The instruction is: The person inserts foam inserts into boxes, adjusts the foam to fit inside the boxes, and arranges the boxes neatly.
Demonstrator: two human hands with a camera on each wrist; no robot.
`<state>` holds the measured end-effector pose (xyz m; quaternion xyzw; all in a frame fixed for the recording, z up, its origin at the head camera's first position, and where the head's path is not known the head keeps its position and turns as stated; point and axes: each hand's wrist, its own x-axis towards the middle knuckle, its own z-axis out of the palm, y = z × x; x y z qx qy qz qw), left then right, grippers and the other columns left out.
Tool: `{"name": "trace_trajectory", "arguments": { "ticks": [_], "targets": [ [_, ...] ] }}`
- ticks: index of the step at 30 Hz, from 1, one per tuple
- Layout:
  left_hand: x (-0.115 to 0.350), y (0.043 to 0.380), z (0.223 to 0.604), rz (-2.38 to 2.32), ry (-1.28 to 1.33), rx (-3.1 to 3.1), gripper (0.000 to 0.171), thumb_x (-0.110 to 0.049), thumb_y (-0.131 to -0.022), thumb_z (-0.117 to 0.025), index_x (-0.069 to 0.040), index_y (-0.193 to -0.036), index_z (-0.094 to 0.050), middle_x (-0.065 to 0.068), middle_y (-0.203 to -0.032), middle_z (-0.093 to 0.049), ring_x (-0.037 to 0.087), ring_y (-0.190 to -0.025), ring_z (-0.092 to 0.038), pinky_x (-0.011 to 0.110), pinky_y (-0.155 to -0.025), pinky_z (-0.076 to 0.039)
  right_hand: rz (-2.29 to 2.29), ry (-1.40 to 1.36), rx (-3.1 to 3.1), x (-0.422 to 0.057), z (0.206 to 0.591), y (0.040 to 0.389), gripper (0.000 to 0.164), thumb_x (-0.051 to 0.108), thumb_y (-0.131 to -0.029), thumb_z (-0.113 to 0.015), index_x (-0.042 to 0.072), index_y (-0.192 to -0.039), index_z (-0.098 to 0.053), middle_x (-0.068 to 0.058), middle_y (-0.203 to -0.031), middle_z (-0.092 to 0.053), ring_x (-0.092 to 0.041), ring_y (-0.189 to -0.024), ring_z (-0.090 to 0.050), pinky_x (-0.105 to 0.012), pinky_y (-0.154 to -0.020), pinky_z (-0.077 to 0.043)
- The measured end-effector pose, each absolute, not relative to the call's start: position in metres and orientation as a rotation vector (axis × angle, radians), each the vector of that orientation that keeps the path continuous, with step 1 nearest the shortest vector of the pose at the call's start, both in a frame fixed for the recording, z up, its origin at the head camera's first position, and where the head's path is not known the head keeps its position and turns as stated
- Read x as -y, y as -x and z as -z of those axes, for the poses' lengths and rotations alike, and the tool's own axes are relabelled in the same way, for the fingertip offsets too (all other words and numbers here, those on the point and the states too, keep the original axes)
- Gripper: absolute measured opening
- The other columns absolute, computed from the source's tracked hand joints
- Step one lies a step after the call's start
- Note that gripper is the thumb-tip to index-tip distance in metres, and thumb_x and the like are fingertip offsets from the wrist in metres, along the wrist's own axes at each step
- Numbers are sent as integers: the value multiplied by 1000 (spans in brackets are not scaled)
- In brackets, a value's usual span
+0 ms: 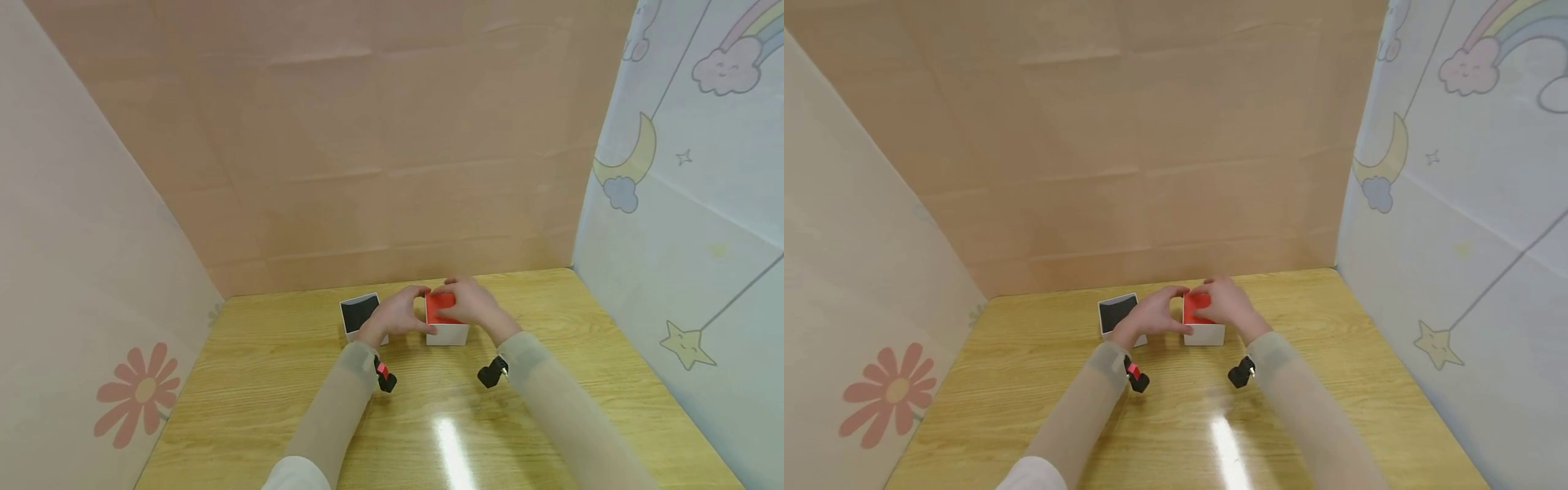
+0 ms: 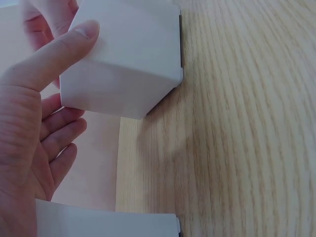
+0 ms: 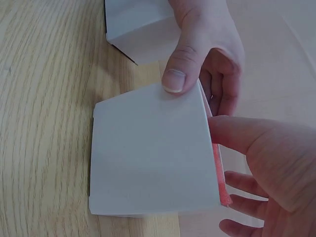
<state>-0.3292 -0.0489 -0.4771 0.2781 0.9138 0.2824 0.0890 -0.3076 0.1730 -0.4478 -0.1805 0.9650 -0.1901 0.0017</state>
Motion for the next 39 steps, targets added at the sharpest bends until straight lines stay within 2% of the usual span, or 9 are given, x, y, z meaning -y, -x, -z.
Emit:
{"name": "trace_trajectory", "arguments": {
  "ticks": [5,11,15,20,23,25,28,34,39],
  "targets": [
    [49,330,477,-838,-820,-2717,102,-60,-78,-92,-22,-161,-47,-2,-157,-54,30,-140,-56,50,-110,-50,569,565,-3025,-171,450,308,50,32,-90,-87,20,-137,-75,-23,-151,-56,-49,-135,-53,-65,-99,-53],
    [50,329,473,-810,-842,-2697,102,-59,-80,-91,-21,-162,-46,-1,-159,-52,28,-142,-54,49,-113,-48,733,571,-2974,-177,452,307,56,33,-94,-82,17,-145,-69,-23,-155,-53,-48,-139,-50,-67,-105,-48],
    [52,327,466,-764,-899,-2661,111,-59,-82,-89,-19,-169,-34,3,-170,-38,28,-153,-42,51,-119,-41,905,591,-2906,-189,456,305,70,37,-94,-82,13,-155,-58,-22,-159,-49,-47,-145,-45,-67,-112,-43],
    [64,324,452,-918,-958,-2618,122,-55,-82,-91,-32,-174,-14,-1,-179,-13,31,-160,-27,59,-120,-38,995,615,-2852,-209,465,299,91,47,-91,-84,12,-164,-44,-22,-165,-42,-47,-150,-38,-70,-115,-37],
    [85,318,443,-1072,-984,-2611,123,-50,-83,-93,-41,-172,-9,-5,-179,-9,31,-161,-24,61,-119,-38,1019,615,-2825,-219,469,295,100,51,-89,-86,16,-168,-37,-20,-168,-36,-47,-153,-34,-72,-116,-33],
    [106,311,442,-1139,-999,-2621,124,-46,-83,-93,-42,-172,-7,-5,-179,-6,31,-161,-22,62,-119,-37,1021,623,-2814,-224,471,292,105,53,-86,-87,19,-170,-34,-19,-170,-34,-47,-154,-32,-72,-117,-32],
    [142,302,447,-1215,-949,-2641,127,-39,-84,-94,-40,-172,-4,-3,-179,-2,34,-163,-16,64,-121,-32,1025,634,-2796,-230,475,288,111,54,-84,-90,21,-171,-30,-18,-171,-31,-46,-156,-28,-71,-119,-29],
    [196,288,471,-1242,-674,-2719,130,-36,-84,-95,-30,-174,0,9,-180,0,42,-163,-5,72,-121,-22,1088,606,-2770,-235,482,285,112,50,-85,-90,11,-170,-28,-16,-172,-31,-43,-157,-28,-67,-122,-28],
    [210,289,493,-1336,-555,-2622,123,-32,-86,-93,-15,-174,-9,18,-177,-16,43,-161,-20,62,-126,-22,1154,583,-2743,-235,486,284,110,50,-86,-90,11,-170,-30,-13,-172,-33,-42,-156,-31,-66,-121,-31]
  ]
}}
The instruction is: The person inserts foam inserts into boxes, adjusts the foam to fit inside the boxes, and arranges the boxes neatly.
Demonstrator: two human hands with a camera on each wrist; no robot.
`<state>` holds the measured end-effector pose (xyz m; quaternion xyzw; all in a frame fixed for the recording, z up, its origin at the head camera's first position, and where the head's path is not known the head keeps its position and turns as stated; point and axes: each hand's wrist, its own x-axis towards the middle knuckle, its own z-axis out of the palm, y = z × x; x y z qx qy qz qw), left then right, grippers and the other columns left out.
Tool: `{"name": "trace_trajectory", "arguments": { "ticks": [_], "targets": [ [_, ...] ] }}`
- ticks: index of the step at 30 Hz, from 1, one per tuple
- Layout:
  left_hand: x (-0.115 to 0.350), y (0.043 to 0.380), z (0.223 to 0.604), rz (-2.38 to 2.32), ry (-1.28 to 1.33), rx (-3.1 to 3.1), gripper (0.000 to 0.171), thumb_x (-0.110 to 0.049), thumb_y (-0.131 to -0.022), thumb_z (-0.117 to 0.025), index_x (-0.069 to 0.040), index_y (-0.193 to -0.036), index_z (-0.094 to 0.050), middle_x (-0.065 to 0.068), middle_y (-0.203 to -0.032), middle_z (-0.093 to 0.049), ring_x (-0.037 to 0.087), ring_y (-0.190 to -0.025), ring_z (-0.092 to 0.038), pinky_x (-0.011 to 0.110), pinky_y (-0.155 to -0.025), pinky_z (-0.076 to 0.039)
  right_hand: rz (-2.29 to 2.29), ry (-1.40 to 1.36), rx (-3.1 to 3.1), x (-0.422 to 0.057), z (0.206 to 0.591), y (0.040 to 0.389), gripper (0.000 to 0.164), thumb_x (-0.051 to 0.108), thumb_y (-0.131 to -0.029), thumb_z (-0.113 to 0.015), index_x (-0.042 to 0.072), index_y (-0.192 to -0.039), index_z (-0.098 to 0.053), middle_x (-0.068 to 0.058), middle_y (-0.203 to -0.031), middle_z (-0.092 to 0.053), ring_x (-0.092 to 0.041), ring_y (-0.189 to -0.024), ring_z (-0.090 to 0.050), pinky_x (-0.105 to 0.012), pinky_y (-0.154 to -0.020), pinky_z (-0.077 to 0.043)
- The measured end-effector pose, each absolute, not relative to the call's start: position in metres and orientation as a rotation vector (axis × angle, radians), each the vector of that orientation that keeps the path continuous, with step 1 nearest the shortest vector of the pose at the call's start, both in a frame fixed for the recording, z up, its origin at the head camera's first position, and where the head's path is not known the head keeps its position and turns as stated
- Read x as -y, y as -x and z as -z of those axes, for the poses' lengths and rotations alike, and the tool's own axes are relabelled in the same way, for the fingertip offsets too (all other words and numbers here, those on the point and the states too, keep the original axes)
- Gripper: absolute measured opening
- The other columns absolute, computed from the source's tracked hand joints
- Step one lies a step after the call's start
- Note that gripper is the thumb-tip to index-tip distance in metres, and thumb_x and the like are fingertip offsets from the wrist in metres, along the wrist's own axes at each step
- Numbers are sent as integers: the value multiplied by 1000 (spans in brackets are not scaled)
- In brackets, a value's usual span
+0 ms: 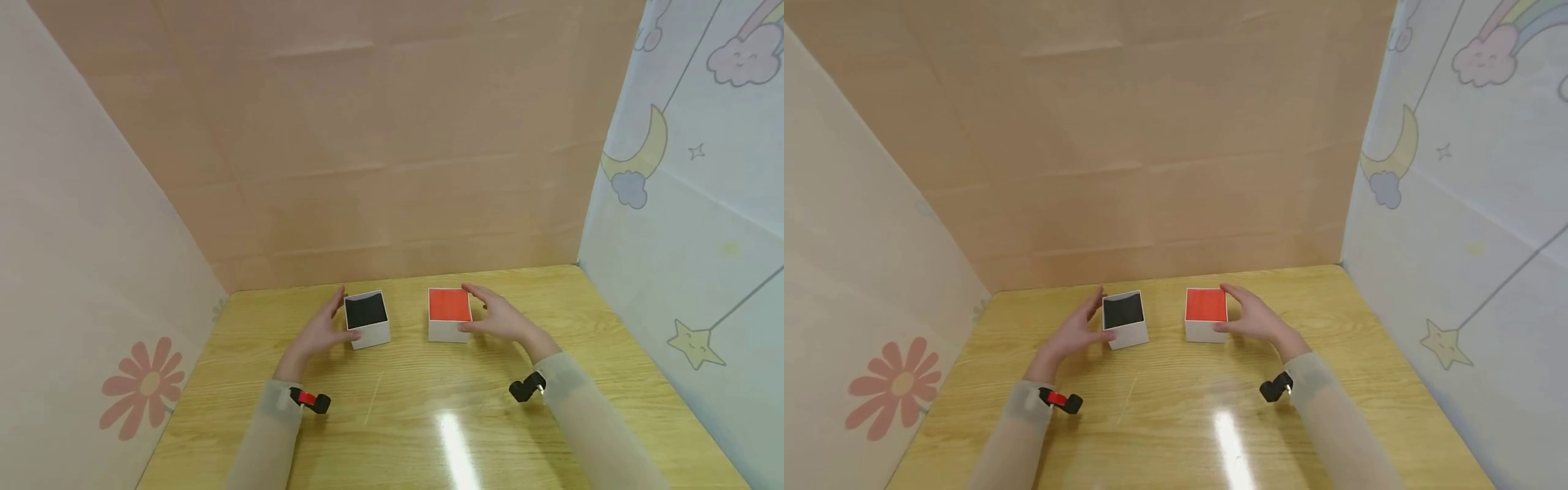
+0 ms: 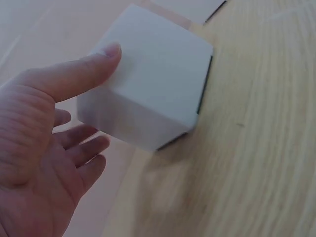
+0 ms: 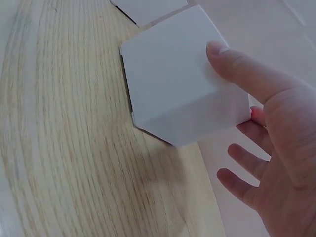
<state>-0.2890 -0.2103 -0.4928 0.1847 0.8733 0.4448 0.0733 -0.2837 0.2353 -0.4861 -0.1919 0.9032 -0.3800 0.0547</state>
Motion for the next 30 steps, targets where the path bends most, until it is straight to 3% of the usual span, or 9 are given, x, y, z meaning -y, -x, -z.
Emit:
{"name": "trace_trajectory", "arguments": {
  "ticks": [6,13,17,21,24,27,30],
  "targets": [
    [213,293,507,-1461,-585,-2528,112,-21,-90,-90,-7,-172,-15,19,-176,-18,41,-158,-28,52,-127,-25,1211,560,-2699,-236,492,286,109,46,-85,-91,14,-170,-31,-11,-172,-32,-42,-155,-33,-64,-121,-33],
    [215,292,508,-1467,-619,-2481,107,-13,-92,-87,-6,-172,-16,19,-177,-16,40,-160,-24,52,-127,-23,1234,555,-2653,-236,493,288,108,42,-86,-92,20,-171,-29,-12,-172,-32,-43,-155,-33,-66,-120,-32],
    [214,289,509,-1437,-621,-2484,109,-17,-93,-87,-8,-172,-13,17,-178,-13,37,-162,-20,51,-128,-21,1240,548,-2637,-239,493,287,110,43,-85,-92,23,-172,-27,-12,-174,-29,-47,-154,-32,-69,-118,-33],
    [219,285,510,-1369,-612,-2552,116,-32,-94,-86,-17,-174,-3,11,-180,-1,37,-164,-6,59,-128,-15,1294,602,-2637,-245,494,283,113,41,-90,-89,26,-174,-15,-11,-177,-18,-49,-157,-24,-72,-119,-29],
    [231,276,508,-1320,-613,-2613,117,-37,-97,-81,-24,-173,7,7,-179,12,38,-163,8,69,-125,-7,1271,648,-2743,-254,492,278,103,39,-100,-77,25,-174,-7,-14,-178,-12,-50,-159,-15,-77,-118,-20],
    [253,265,507,-1198,-665,-2740,112,-39,-102,-74,-22,-172,11,7,-178,18,39,-161,20,74,-122,5,1028,633,-2974,-269,490,268,88,45,-108,-63,23,-174,-10,-19,-177,-9,-53,-159,-7,-83,-115,-13],
    [278,250,509,-945,-696,-2926,103,-45,-105,-68,-18,-173,5,10,-178,18,42,-159,27,75,-118,15,693,547,-3129,-284,491,253,80,55,-110,-52,22,-174,-17,-21,-177,-6,-55,-159,2,-86,-112,-7]
  ]
}}
